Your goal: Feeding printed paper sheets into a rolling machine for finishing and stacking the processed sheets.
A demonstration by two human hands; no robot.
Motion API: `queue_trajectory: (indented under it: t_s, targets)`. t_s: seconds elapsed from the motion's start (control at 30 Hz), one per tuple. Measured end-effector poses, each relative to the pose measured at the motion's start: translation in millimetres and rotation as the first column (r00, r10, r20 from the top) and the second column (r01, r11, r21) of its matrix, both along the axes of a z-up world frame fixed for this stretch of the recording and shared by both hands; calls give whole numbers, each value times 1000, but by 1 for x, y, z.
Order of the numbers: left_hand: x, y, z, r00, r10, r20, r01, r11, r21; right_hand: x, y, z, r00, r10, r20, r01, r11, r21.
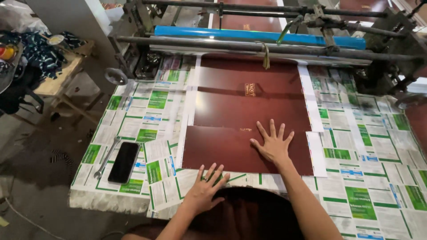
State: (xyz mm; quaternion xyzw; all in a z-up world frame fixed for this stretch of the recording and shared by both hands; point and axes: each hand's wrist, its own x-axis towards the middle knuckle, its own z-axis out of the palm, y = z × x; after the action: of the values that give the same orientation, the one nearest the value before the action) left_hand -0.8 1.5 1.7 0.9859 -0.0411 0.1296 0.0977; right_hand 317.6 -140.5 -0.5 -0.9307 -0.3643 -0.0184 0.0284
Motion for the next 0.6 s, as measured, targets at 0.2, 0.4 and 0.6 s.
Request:
queue_trajectory:
  t_s: [0.2,0.4,0.6]
  targets:
    - [0,0,4,1000,5,28,-6,999,40,36,28,1,998,-22,-55,21,1000,-8]
    - [4,0,0,1000,4,6,-4,1000,26,56,47,-6,998,-45,-50,48,996,69]
    - [1,0,-6,999,16,47,-18,999,48,-69,-15,4,997,78,9,-78,993,92]
